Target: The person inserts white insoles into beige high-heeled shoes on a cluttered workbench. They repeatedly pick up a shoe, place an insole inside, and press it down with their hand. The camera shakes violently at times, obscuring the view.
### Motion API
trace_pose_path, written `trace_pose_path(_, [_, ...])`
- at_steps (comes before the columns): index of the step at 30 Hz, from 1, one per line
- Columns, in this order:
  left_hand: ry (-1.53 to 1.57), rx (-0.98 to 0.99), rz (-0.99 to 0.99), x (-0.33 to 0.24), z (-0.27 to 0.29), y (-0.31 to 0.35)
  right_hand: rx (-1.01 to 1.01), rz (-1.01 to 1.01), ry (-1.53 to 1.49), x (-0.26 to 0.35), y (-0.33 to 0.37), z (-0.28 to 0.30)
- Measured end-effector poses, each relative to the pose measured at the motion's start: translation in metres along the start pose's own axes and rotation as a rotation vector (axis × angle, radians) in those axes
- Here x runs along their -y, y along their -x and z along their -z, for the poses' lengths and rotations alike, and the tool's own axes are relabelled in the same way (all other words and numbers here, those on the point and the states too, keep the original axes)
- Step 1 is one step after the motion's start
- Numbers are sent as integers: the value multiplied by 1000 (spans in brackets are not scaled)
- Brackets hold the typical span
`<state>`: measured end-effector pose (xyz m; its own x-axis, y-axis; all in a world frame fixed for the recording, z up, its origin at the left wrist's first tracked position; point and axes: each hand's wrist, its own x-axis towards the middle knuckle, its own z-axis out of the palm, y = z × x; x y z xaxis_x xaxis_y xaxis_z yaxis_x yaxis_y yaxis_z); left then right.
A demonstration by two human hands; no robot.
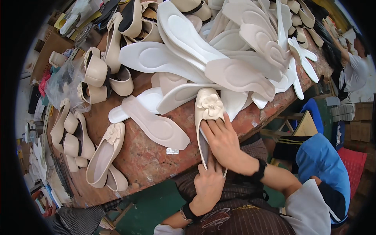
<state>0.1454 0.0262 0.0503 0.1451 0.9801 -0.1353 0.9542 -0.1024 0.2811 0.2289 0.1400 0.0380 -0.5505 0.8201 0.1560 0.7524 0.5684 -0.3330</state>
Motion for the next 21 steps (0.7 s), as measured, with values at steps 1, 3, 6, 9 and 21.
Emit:
trace_pose_path(1, [2,-19,9,-2,5,-3,103,-13,-17,-4,-10,-2])
trace_pose_path(3, [15,-14,7,-1,5,-5,127,0,-6,-1,-13,4])
trace_pose_path(6, [54,58,2,4,-3,-1,24,76,58,10,11,7])
trace_pose_path(9, [83,73,-2,3,-1,-1,-62,100,137,5,9,6])
trace_pose_path(21, [153,-5,-23,14,5,-1,138,33,242,13,2,3])
